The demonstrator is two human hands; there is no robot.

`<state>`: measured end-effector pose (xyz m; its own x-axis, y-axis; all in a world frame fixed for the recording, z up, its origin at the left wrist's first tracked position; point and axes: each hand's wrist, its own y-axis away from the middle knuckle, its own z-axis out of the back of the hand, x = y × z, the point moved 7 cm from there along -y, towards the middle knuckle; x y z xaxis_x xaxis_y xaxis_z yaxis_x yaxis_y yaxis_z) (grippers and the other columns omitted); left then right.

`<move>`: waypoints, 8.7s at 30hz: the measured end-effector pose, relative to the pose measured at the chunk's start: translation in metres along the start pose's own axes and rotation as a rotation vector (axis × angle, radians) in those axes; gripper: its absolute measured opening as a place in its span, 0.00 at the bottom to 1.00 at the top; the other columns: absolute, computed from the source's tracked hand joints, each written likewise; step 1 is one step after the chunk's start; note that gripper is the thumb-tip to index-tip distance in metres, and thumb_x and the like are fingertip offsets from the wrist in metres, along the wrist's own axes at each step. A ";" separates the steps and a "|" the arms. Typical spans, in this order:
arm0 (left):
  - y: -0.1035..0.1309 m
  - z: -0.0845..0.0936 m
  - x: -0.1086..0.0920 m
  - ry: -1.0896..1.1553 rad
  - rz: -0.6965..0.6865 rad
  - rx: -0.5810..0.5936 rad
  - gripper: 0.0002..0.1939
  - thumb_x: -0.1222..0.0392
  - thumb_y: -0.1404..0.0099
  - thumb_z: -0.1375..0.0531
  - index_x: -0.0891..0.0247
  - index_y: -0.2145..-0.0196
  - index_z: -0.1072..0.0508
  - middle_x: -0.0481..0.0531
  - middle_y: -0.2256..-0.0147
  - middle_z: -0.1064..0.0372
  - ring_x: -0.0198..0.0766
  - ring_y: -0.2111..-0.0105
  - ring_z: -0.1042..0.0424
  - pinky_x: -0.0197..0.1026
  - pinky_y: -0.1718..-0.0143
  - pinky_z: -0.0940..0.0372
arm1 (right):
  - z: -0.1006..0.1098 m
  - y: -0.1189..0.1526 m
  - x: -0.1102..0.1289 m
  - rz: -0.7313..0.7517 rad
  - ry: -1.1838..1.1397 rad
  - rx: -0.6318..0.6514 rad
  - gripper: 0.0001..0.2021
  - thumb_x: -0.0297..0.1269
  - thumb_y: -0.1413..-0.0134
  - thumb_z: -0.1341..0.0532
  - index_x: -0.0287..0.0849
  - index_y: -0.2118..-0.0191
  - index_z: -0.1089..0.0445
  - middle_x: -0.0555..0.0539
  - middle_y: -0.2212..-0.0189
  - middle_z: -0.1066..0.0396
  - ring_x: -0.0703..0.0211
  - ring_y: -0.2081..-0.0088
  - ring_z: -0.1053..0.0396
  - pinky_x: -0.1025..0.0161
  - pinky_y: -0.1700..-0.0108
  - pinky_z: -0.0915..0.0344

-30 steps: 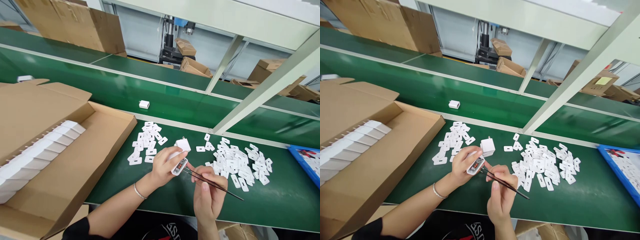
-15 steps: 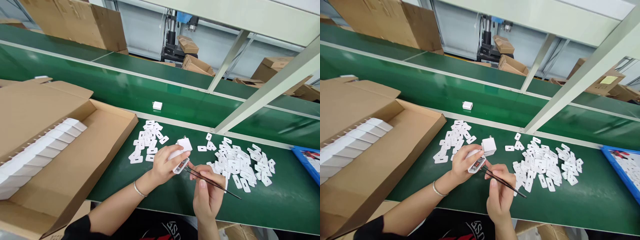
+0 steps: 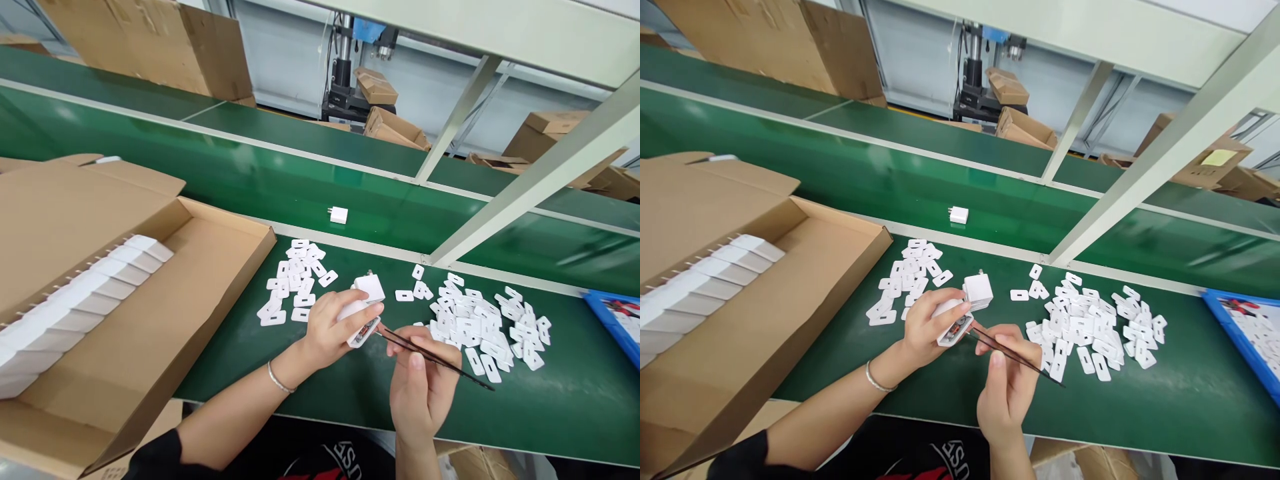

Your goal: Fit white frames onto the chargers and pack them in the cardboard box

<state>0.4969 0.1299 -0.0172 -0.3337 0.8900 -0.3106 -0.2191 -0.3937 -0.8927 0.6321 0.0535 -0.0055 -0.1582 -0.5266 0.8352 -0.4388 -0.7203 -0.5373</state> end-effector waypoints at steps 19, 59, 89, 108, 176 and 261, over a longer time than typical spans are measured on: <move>0.015 -0.019 0.034 0.647 0.501 0.020 0.18 0.60 0.28 0.38 0.55 0.45 0.40 0.58 0.48 0.28 0.44 0.49 0.25 0.45 0.54 0.28 | 0.060 -0.023 -0.025 0.029 0.666 -0.060 0.04 0.35 0.34 0.36 0.45 0.55 0.28 0.47 0.64 0.25 0.55 0.67 0.22 0.56 0.63 0.23; 0.014 -0.017 0.041 0.607 0.554 0.039 0.19 0.46 0.20 0.54 0.59 0.49 0.31 0.57 0.52 0.33 0.46 0.50 0.31 0.52 0.47 0.33 | -0.049 -0.054 0.002 0.496 0.720 0.719 0.22 0.28 0.33 0.40 0.51 0.37 0.32 0.42 0.55 0.30 0.51 0.56 0.30 0.52 0.57 0.26; 0.004 -0.008 0.025 0.552 0.338 0.050 0.17 0.50 0.20 0.50 0.55 0.46 0.25 0.55 0.55 0.33 0.43 0.55 0.30 0.48 0.55 0.30 | -0.032 -0.047 -0.042 -0.049 0.423 0.563 0.15 0.49 0.28 0.46 0.47 0.46 0.31 0.48 0.61 0.25 0.58 0.68 0.30 0.60 0.66 0.33; 0.005 -0.012 0.028 0.620 0.400 0.111 0.20 0.45 0.20 0.53 0.56 0.45 0.27 0.56 0.53 0.33 0.44 0.52 0.31 0.48 0.52 0.31 | -0.035 -0.049 -0.034 -0.008 0.496 0.544 0.14 0.48 0.31 0.41 0.47 0.47 0.34 0.48 0.62 0.26 0.60 0.70 0.34 0.61 0.68 0.34; 0.009 -0.054 0.046 0.194 0.221 0.198 0.13 0.58 0.23 0.43 0.54 0.47 0.20 0.56 0.50 0.30 0.45 0.48 0.31 0.60 0.36 0.39 | 0.010 -0.076 -0.107 -0.104 0.409 0.643 0.22 0.52 0.31 0.40 0.56 0.35 0.30 0.44 0.39 0.28 0.45 0.41 0.34 0.43 0.40 0.34; -0.046 0.115 0.084 -0.635 0.476 0.447 0.29 0.73 0.38 0.41 0.60 0.40 0.35 0.58 0.51 0.29 0.54 0.50 0.29 0.52 0.52 0.29 | -0.175 -0.096 -0.062 -0.402 -0.173 0.961 0.43 0.52 0.41 0.32 0.52 0.26 0.50 0.44 0.26 0.45 0.48 0.29 0.42 0.49 0.30 0.39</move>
<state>0.3731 0.1965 0.0350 -0.8933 0.3684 -0.2575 -0.2194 -0.8574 -0.4655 0.5290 0.2343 0.0151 0.0046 -0.1729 0.9849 0.4664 -0.8709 -0.1550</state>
